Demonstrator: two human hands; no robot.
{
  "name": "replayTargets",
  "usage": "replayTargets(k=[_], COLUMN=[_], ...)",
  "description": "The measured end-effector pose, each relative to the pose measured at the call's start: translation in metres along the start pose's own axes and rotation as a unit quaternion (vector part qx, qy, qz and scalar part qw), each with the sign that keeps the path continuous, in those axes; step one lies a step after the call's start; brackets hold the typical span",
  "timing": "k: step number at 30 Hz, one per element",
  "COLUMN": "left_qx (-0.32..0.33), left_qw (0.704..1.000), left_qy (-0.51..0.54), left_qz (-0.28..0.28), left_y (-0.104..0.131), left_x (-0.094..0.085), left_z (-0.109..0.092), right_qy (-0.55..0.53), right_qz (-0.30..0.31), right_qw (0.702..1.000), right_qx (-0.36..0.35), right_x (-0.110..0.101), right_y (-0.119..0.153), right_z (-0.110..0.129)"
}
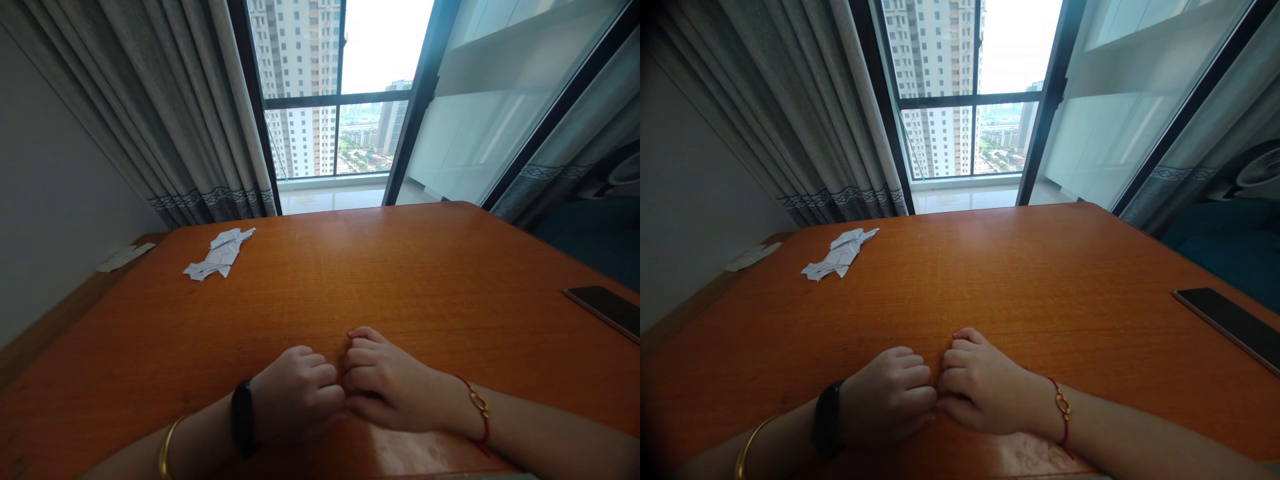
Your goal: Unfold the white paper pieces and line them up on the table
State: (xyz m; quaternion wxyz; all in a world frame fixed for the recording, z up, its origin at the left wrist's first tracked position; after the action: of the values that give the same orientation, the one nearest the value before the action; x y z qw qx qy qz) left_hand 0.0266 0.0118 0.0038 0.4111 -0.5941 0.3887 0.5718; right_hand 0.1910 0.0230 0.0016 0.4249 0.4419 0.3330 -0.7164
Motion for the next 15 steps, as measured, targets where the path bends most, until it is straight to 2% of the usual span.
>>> replayTargets(k=[7, 12, 14, 15], left_qx=[0.012, 0.035, 0.023, 0.004], left_qw=[1.0, 0.997, 0.997, 0.993], left_qy=[-0.015, -0.054, 0.016, 0.097], left_qz=[-0.006, -0.05, -0.066, -0.067], left_y=[-0.001, -0.0009, -0.0002, 0.0002], left_x=[0.0008, -0.0031, -0.0064, -0.0076], left_z=[-0.0012, -0.0062, -0.0034, 0.0005], right_qy=[-0.011, -0.018, -0.025, -0.029], right_qz=[0.001, -0.001, -0.013, -0.022], right_qw=[1.0, 1.0, 1.0, 0.999], right_qx=[0.006, 0.003, 0.002, 0.002], right_x=[0.0007, 0.0009, -0.0013, -0.003], right_y=[0.001, 0.002, 0.0016, 0.0014], right_z=[-0.0007, -0.0004, 0.0003, 0.0006])
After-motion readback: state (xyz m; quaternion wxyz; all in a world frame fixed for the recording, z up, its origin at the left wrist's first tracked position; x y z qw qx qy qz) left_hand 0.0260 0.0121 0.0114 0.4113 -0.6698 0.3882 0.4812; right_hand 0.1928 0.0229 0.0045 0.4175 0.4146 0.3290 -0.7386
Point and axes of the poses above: each hand's wrist, its own y-axis away from the middle knuckle, its own x-axis out of the palm, z = x × y, the point moved 3 cm from there along -y, towards the middle knuckle, and after that the axes turned 8 degrees about z, right-handed, at the moved point
